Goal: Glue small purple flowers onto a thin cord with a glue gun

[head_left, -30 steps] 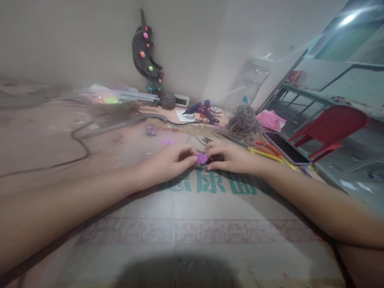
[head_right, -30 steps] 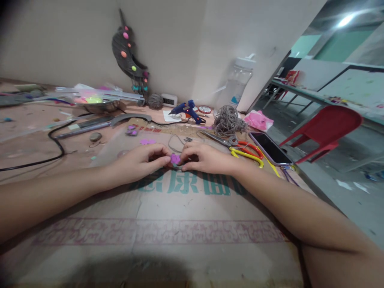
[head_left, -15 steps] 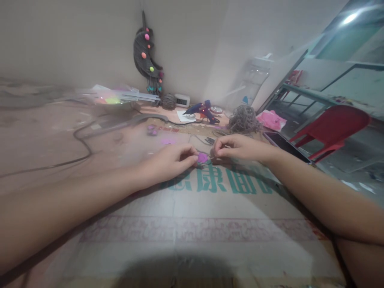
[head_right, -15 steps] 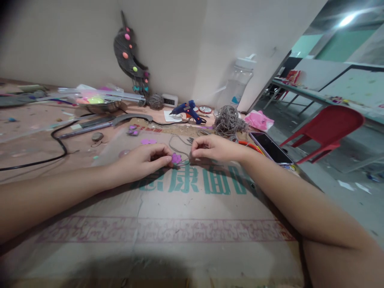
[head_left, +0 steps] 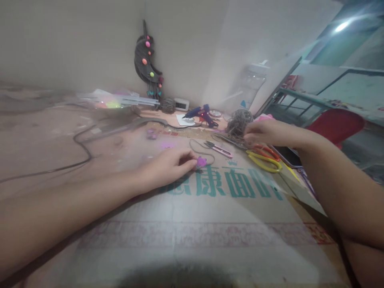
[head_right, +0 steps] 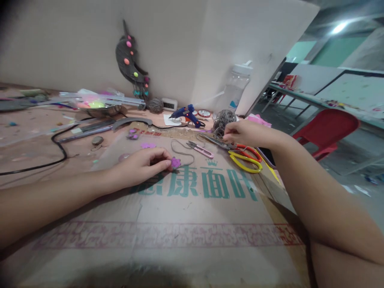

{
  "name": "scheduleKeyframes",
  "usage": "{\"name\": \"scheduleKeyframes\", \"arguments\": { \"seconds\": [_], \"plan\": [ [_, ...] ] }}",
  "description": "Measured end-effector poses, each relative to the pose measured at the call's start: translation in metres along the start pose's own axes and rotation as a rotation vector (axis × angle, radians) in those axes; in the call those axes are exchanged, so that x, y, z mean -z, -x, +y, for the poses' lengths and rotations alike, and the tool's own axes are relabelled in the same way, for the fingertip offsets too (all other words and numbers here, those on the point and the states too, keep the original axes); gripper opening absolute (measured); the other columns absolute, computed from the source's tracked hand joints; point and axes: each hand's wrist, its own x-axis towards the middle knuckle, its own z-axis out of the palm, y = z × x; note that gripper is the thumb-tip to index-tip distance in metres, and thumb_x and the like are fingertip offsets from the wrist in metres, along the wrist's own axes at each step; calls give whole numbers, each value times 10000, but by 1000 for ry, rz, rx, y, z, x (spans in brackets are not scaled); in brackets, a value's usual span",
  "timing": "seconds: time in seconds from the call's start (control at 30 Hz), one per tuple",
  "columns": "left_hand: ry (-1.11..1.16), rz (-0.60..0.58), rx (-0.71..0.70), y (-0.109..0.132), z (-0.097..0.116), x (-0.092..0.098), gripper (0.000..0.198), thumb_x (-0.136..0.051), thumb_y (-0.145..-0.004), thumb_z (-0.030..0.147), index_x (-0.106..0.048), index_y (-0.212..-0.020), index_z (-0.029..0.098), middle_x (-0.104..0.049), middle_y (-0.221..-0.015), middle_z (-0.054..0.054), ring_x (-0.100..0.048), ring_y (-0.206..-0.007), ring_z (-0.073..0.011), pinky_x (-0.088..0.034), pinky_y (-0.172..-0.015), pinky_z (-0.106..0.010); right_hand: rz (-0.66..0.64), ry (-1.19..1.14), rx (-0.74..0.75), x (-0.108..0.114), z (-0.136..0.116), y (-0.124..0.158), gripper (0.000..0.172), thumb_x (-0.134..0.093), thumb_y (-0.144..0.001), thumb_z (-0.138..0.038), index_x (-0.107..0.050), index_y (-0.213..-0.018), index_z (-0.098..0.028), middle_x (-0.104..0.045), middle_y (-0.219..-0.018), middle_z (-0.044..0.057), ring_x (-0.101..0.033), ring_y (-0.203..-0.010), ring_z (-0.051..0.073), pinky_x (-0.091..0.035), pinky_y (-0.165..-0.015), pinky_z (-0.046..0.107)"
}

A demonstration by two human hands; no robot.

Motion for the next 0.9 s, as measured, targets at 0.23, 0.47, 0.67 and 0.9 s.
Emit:
{"name": "scheduleKeyframes", "arguments": {
  "seconds": [0.23,0.47,0.67,0.9],
  "plan": [
    [-29,-11,-1,-1,-1,0,272,-497,-972,397,-699,-933,220,-746,-929,-27,-671,-866,-205,-479,-752,-297,295,-855,250,-1,-35,18,390,-702,-845,-588,-578,-836,-218,-743,-1028,82,-679,-769,178,-550,-720,358],
    [11,-20,-8,0,-4,0,272,-506,-969,418,-693,-932,224,-750,-938,-26,-675,-886,-211,-490,-775,-301,256,-813,285,-6,-39,16,386,-755,-808,-558,-555,-801,-228,-696,-722,16,-626,-626,154,-499,-622,311],
    [268,2,67,-3,-10,-3,253,-559,-947,428,-654,-917,196,-730,-882,-33,-676,-842,-190,-500,-758,-291,-38,-359,330,-12,-57,22,374,-529,-982,-505,-637,-800,-196,-700,-796,30,-645,-767,161,-470,-727,285],
    [338,163,105,-7,-3,1,247,-591,-913,415,-604,-833,182,-681,-815,-28,-642,-774,-168,-469,-706,-285,-368,-314,453,-1,-62,34,345,-593,-951,-508,-626,-808,-195,-639,-739,8,-566,-664,135,-432,-626,257]
  ]
}}
